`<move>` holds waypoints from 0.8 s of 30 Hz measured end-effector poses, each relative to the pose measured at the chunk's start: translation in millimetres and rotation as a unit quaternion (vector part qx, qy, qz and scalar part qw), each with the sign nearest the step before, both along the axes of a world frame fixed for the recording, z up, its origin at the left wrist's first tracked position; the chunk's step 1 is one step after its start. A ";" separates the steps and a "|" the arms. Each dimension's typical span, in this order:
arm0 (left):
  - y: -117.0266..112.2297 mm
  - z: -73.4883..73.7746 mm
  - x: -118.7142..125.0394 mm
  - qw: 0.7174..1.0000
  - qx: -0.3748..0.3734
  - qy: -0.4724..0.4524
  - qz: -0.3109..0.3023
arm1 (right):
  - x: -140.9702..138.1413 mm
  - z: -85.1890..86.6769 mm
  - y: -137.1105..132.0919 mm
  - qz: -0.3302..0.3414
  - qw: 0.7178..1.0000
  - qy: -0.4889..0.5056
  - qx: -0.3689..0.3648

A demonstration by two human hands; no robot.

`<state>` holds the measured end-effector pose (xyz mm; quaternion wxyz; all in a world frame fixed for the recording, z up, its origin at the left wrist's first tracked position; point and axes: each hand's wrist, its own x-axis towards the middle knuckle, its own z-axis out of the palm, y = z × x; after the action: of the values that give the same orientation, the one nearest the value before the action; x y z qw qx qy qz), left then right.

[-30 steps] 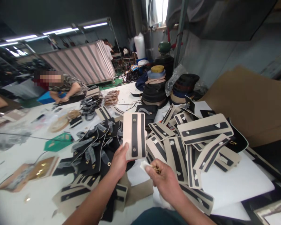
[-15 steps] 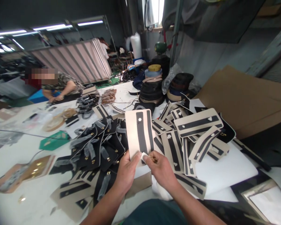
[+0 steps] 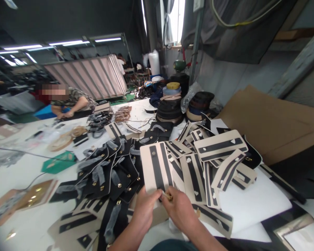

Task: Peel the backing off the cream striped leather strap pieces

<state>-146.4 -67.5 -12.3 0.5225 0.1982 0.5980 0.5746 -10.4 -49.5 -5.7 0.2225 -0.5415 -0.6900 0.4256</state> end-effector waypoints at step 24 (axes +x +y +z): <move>-15.5 -146.4 -98.0 0.965 -0.072 0.242 -0.067 | 4.3 6.9 -17.3 0.126 0.968 0.112 -0.188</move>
<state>-244.4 -82.9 -158.7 0.4124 0.3323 0.7318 0.4288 -6.2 -66.7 1.2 0.1377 -0.4313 -0.6308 0.6302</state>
